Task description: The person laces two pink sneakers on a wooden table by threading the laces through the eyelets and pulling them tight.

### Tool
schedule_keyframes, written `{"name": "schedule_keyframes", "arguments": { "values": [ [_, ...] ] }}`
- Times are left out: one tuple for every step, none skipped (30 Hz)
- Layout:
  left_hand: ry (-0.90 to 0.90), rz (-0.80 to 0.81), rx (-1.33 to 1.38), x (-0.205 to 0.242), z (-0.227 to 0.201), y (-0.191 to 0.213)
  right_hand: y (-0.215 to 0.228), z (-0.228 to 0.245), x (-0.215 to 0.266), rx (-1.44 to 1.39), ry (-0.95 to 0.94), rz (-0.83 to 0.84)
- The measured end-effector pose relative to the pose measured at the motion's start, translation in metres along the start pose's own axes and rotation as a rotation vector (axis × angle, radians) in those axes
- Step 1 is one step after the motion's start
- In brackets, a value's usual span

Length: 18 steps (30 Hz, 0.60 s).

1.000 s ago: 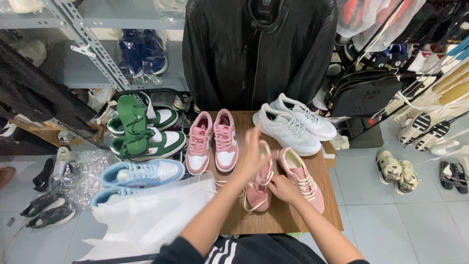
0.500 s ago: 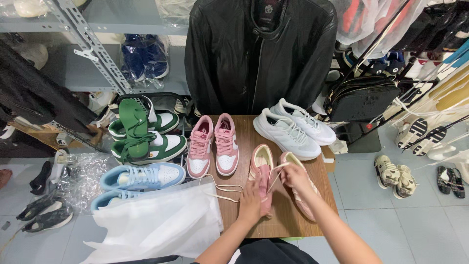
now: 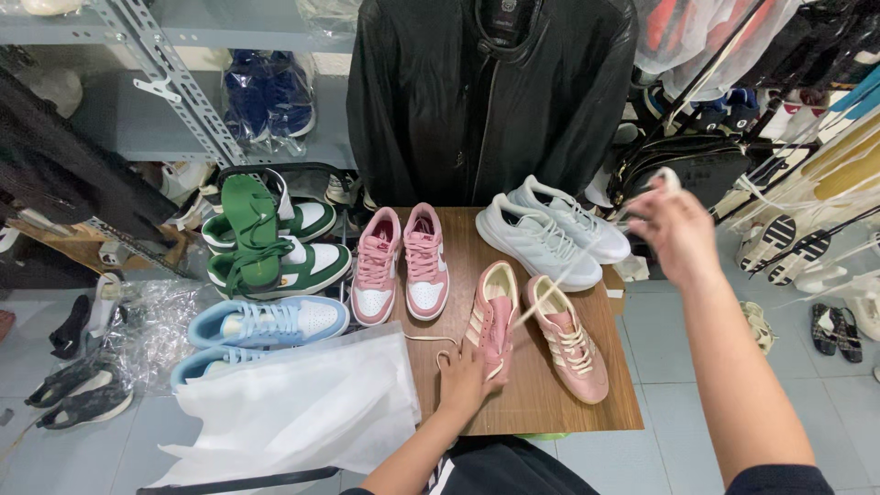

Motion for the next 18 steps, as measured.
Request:
{"name": "schedule_keyframes", "arguments": {
  "values": [
    [-0.012,0.058,0.097,-0.002,0.004,0.006,-0.001,-0.012,0.004,0.14,-0.08,-0.016],
    [-0.024,0.117,0.196,-0.005,0.009,0.012,0.003,-0.022,0.008,0.281,-0.161,-0.03],
    [-0.035,0.175,0.295,-0.005,0.013,0.02,0.004,-0.039,0.015,0.34,-0.199,-0.005],
    [-0.025,0.269,0.404,-0.008,0.017,0.029,0.002,-0.061,0.024,0.4,-0.238,0.02],
    [-0.014,0.363,0.513,-0.016,0.022,0.04,0.001,-0.084,0.036,0.494,-0.21,0.137],
    [-0.002,0.455,0.623,-0.025,0.027,0.053,0.0,-0.105,0.05,0.587,-0.179,0.256],
    [-0.029,0.413,0.648,-0.032,0.03,0.07,-0.005,-0.128,0.067,0.605,-0.13,0.397],
    [-0.055,0.369,0.672,-0.038,0.032,0.088,-0.01,-0.149,0.082,0.619,-0.079,0.541],
    [-0.081,0.324,0.695,-0.044,0.033,0.106,-0.015,-0.173,0.1,0.652,-0.28,0.522],
    [-0.115,0.321,0.7,-0.049,0.034,0.124,-0.028,-0.192,0.12,0.706,-0.103,0.621],
    [-0.15,0.318,0.704,-0.053,0.033,0.141,-0.04,-0.205,0.137,0.755,0.077,0.717],
    [-0.186,0.317,0.708,-0.054,0.03,0.155,-0.047,-0.216,0.15,0.807,0.06,0.725],
    [-0.187,0.332,0.705,-0.053,0.024,0.165,-0.053,-0.224,0.162,0.859,0.043,0.733],
    [-0.189,0.345,0.702,-0.053,0.018,0.175,-0.061,-0.227,0.169,0.921,0.106,0.688],
    [-0.191,0.358,0.7,-0.053,0.012,0.184,-0.067,-0.229,0.175,0.981,0.169,0.641],
    [-0.239,0.372,0.843,-0.052,0.006,0.195,-0.072,-0.228,0.179,1.041,0.234,0.596],
    [-0.288,0.385,0.987,-0.051,0.003,0.206,-0.074,-0.226,0.183,1.062,0.274,0.575],
    [-0.337,0.4,1.127,-0.05,0.002,0.219,-0.077,-0.225,0.187,1.079,0.315,0.554]
  ]
}}
Point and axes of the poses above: each hand's wrist, its own x-axis away from the middle knuckle, its own y-axis out of the back of the hand, z = x × y, the point moved 2 cm from there along -x, towards the middle knuckle, and after that the axes turned 3 degrees about -z, right-handed, at the moved point
